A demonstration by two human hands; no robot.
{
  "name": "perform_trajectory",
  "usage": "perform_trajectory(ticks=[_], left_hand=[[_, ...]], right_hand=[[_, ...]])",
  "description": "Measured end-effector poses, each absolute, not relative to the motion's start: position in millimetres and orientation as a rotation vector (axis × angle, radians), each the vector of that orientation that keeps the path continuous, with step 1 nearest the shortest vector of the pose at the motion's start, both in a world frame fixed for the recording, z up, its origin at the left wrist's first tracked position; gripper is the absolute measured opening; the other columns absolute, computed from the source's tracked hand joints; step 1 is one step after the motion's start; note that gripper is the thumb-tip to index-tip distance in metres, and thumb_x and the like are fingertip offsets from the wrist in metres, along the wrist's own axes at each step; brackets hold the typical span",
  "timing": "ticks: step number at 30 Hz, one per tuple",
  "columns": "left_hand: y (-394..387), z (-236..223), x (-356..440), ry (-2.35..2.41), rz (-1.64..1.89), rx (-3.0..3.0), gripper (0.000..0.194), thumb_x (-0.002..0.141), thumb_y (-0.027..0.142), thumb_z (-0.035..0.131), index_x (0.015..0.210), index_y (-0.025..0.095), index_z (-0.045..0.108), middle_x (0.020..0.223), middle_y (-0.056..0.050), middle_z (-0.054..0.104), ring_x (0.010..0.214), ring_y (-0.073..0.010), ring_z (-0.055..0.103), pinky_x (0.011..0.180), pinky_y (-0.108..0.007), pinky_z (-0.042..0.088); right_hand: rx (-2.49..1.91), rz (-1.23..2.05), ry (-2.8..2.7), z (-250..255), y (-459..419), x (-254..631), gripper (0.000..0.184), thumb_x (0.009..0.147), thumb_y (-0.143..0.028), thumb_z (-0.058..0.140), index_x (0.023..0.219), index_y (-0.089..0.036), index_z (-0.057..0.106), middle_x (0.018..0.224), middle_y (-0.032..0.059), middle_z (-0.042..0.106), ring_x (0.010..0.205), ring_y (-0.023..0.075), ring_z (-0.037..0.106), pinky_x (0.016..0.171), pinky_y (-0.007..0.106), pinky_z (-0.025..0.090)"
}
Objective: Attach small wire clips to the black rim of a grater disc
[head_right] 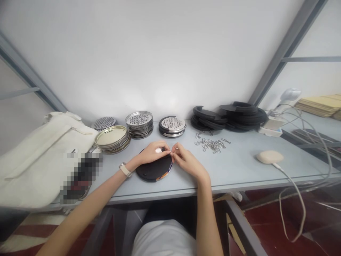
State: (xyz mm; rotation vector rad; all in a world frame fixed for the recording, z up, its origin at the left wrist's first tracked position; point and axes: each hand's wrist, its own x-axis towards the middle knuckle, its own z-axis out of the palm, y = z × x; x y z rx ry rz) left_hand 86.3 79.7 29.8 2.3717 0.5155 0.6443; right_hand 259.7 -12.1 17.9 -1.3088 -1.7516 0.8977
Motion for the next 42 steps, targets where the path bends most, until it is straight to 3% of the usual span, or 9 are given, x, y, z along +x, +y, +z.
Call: perform_trajectory(ticks=[14, 19, 26, 34, 42], left_hand=[[82, 25, 86, 0.642, 0.649, 2.483, 0.012, 0.084, 0.025, 0.051, 0.077, 0.017, 0.058, 0.08, 0.0, 0.059, 0.077, -0.0132, 0.055, 0.073, -0.025, 0.042], [81, 25, 86, 0.626, 0.677, 2.501, 0.009, 0.084, 0.025, 0.053, 0.084, 0.019, 0.059, 0.085, 0.0, 0.06, 0.082, -0.0137, 0.056, 0.077, -0.026, 0.043], [73, 31, 82, 0.578, 0.608, 2.606, 0.023, 0.083, 0.039, 0.058, 0.096, 0.02, 0.06, 0.099, -0.001, 0.06, 0.087, -0.0152, 0.058, 0.08, -0.027, 0.044], [74, 29, 82, 0.483, 0.612, 2.583, 0.018, 0.084, 0.028, 0.057, 0.1, 0.021, 0.058, 0.102, -0.001, 0.063, 0.094, -0.0154, 0.058, 0.084, -0.027, 0.044], [77, 28, 84, 0.451, 0.621, 2.374, 0.018, 0.08, 0.025, 0.062, 0.097, 0.018, 0.06, 0.095, -0.001, 0.066, 0.088, -0.0135, 0.061, 0.083, -0.025, 0.046]], right_hand=[[-1.467, 0.866, -1.859, 16, -13, 262, 0.025, 0.094, -0.037, 0.034, 0.077, -0.021, 0.045, 0.063, -0.0047, 0.05, 0.062, 0.0123, 0.047, 0.064, 0.025, 0.038], [-1.512, 0.829, -1.882, 18, -14, 260, 0.026, 0.094, -0.037, 0.032, 0.076, -0.022, 0.043, 0.062, -0.0045, 0.049, 0.061, 0.0128, 0.046, 0.063, 0.025, 0.037], [-1.563, 0.767, -1.906, 17, -12, 259, 0.026, 0.093, -0.036, 0.031, 0.076, -0.022, 0.045, 0.067, -0.0018, 0.053, 0.065, 0.0149, 0.049, 0.065, 0.027, 0.038], [-1.541, 0.819, -1.891, 23, -15, 259, 0.03, 0.092, -0.04, 0.031, 0.082, -0.021, 0.052, 0.073, 0.0001, 0.059, 0.068, 0.0158, 0.051, 0.067, 0.028, 0.04], [-1.551, 0.846, -1.872, 22, -14, 260, 0.03, 0.092, -0.041, 0.033, 0.075, -0.021, 0.047, 0.068, -0.0023, 0.052, 0.066, 0.0141, 0.048, 0.064, 0.026, 0.039]])
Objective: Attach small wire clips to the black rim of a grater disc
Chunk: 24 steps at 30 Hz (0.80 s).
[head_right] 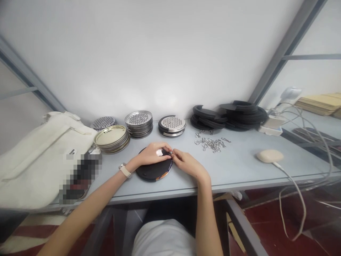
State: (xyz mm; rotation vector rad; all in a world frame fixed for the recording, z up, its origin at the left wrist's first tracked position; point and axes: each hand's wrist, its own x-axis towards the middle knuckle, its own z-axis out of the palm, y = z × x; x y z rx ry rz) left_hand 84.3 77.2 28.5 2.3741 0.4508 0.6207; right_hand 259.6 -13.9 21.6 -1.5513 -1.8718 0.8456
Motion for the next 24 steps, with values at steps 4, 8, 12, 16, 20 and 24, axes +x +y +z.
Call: perform_trajectory(ticks=[4, 8, 12, 16, 20, 24], left_hand=[[79.4, 27.2, 84.6, 0.457, 0.614, 2.328, 0.019, 0.078, 0.024, 0.064, 0.096, 0.018, 0.061, 0.094, -0.001, 0.066, 0.088, -0.0136, 0.062, 0.083, -0.025, 0.046], [80.9, 26.3, 84.1, 0.462, 0.6, 2.319, 0.021, 0.076, 0.023, 0.065, 0.096, 0.018, 0.062, 0.093, -0.001, 0.066, 0.088, -0.0133, 0.062, 0.082, -0.024, 0.046], [80.6, 27.3, 83.8, 0.458, 0.595, 2.316, 0.02, 0.076, 0.024, 0.065, 0.094, 0.017, 0.062, 0.092, -0.001, 0.067, 0.087, -0.0134, 0.061, 0.081, -0.024, 0.046], [80.0, 28.6, 83.9, 0.464, 0.573, 2.307, 0.02, 0.077, 0.023, 0.064, 0.096, 0.017, 0.063, 0.092, -0.001, 0.067, 0.087, -0.0137, 0.062, 0.081, -0.025, 0.046], [80.0, 29.1, 83.1, 0.463, 0.56, 2.307, 0.019, 0.076, 0.022, 0.065, 0.094, 0.017, 0.063, 0.092, -0.001, 0.067, 0.087, -0.0136, 0.062, 0.081, -0.024, 0.046], [80.4, 29.1, 82.0, 0.452, 0.549, 2.309, 0.019, 0.075, 0.022, 0.066, 0.093, 0.017, 0.063, 0.091, -0.001, 0.068, 0.086, -0.013, 0.062, 0.08, -0.023, 0.046]], right_hand=[[-1.544, 0.859, -1.858, 21.1, -14.0, 258.9, 0.03, 0.092, -0.041, 0.033, 0.071, -0.021, 0.043, 0.065, -0.0037, 0.048, 0.064, 0.0129, 0.045, 0.063, 0.025, 0.037], [-1.528, 0.879, -1.855, 19.7, -13.7, 259.0, 0.032, 0.091, -0.043, 0.034, 0.071, -0.021, 0.044, 0.065, -0.0036, 0.048, 0.064, 0.0126, 0.044, 0.062, 0.025, 0.037], [-1.519, 0.884, -1.866, 19.4, -13.2, 259.5, 0.032, 0.092, -0.043, 0.034, 0.072, -0.02, 0.045, 0.066, -0.0035, 0.048, 0.064, 0.0126, 0.044, 0.062, 0.025, 0.037], [-1.526, 0.884, -1.869, 19.7, -13.3, 259.8, 0.033, 0.092, -0.044, 0.033, 0.071, -0.02, 0.044, 0.065, -0.0035, 0.047, 0.063, 0.0126, 0.043, 0.062, 0.025, 0.037], [-1.528, 0.898, -1.864, 19.3, -13.7, 260.2, 0.034, 0.091, -0.045, 0.033, 0.074, -0.02, 0.048, 0.065, -0.003, 0.048, 0.063, 0.0128, 0.043, 0.061, 0.025, 0.037], [-1.506, 0.908, -1.874, 18.9, -13.7, 260.6, 0.033, 0.092, -0.043, 0.034, 0.078, -0.019, 0.052, 0.067, -0.0028, 0.048, 0.064, 0.0127, 0.043, 0.062, 0.024, 0.037]])
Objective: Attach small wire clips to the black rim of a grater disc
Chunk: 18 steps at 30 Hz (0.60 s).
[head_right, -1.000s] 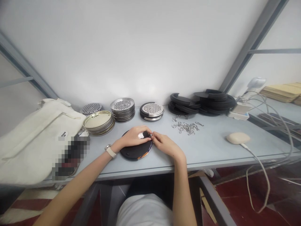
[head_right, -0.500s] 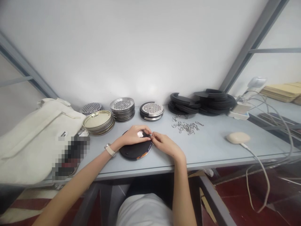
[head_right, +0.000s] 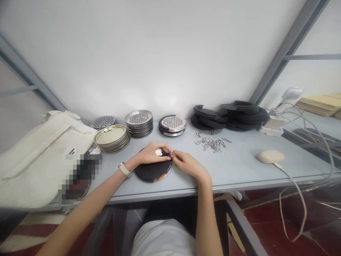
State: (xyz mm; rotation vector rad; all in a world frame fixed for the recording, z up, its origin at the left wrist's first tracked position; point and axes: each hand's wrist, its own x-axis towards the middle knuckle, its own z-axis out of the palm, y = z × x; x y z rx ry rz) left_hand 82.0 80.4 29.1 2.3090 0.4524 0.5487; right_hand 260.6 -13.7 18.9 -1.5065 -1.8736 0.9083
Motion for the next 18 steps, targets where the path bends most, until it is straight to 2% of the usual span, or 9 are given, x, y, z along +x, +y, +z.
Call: perform_trajectory(ticks=[18], left_hand=[[80.1, 30.0, 82.3, 0.431, 0.527, 2.314, 0.018, 0.076, 0.021, 0.064, 0.094, 0.017, 0.064, 0.092, -0.001, 0.067, 0.087, -0.0137, 0.061, 0.08, -0.024, 0.046]], right_hand=[[-1.506, 0.958, -1.861, 15.1, -12.6, 262.6, 0.034, 0.091, -0.044, 0.035, 0.074, -0.018, 0.05, 0.067, -0.0023, 0.046, 0.065, 0.0126, 0.042, 0.061, 0.024, 0.038]])
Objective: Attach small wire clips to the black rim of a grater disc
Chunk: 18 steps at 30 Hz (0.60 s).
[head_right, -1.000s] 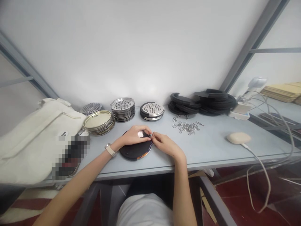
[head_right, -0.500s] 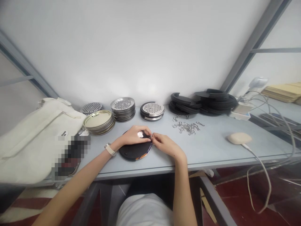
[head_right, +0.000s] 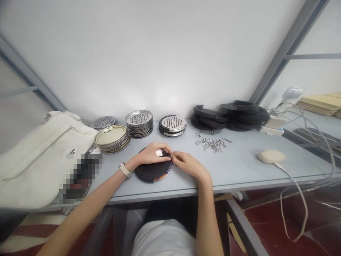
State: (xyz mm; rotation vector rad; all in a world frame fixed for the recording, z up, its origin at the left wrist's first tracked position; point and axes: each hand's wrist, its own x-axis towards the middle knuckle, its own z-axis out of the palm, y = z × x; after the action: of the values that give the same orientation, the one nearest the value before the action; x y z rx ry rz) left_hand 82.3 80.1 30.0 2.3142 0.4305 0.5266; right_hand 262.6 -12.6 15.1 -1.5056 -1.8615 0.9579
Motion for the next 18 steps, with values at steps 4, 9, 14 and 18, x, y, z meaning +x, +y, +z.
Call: perform_trajectory(ticks=[4, 9, 14, 18], left_hand=[[80.0, 30.2, 82.2, 0.436, 0.524, 2.311, 0.018, 0.076, 0.022, 0.064, 0.093, 0.017, 0.064, 0.092, -0.002, 0.067, 0.087, -0.0142, 0.061, 0.08, -0.025, 0.046], [81.0, 29.7, 82.3, 0.417, 0.532, 2.319, 0.018, 0.076, 0.022, 0.064, 0.093, 0.017, 0.064, 0.092, -0.002, 0.066, 0.087, -0.0136, 0.061, 0.08, -0.024, 0.046], [80.7, 30.1, 82.6, 0.45, 0.513, 2.308, 0.019, 0.075, 0.023, 0.065, 0.094, 0.017, 0.064, 0.093, -0.002, 0.067, 0.088, -0.0146, 0.061, 0.081, -0.025, 0.046], [80.5, 30.0, 82.7, 0.451, 0.516, 2.296, 0.02, 0.075, 0.023, 0.065, 0.094, 0.016, 0.064, 0.093, -0.003, 0.067, 0.087, -0.015, 0.061, 0.081, -0.026, 0.046]], right_hand=[[-1.505, 0.955, -1.86, 15.3, -12.7, 262.5, 0.034, 0.09, -0.044, 0.035, 0.075, -0.018, 0.051, 0.067, -0.0021, 0.046, 0.066, 0.0129, 0.043, 0.061, 0.024, 0.038], [-1.497, 0.962, -1.859, 16.8, -13.1, 262.4, 0.033, 0.091, -0.043, 0.036, 0.074, -0.018, 0.051, 0.068, -0.0025, 0.046, 0.065, 0.0126, 0.043, 0.061, 0.024, 0.038], [-1.487, 0.978, -1.847, 18.2, -13.8, 262.5, 0.033, 0.091, -0.042, 0.036, 0.074, -0.018, 0.051, 0.066, -0.0028, 0.046, 0.064, 0.012, 0.041, 0.059, 0.024, 0.037], [-1.497, 0.979, -1.849, 17.2, -13.4, 263.1, 0.034, 0.09, -0.044, 0.036, 0.072, -0.018, 0.049, 0.065, -0.0027, 0.045, 0.063, 0.012, 0.041, 0.06, 0.024, 0.037]])
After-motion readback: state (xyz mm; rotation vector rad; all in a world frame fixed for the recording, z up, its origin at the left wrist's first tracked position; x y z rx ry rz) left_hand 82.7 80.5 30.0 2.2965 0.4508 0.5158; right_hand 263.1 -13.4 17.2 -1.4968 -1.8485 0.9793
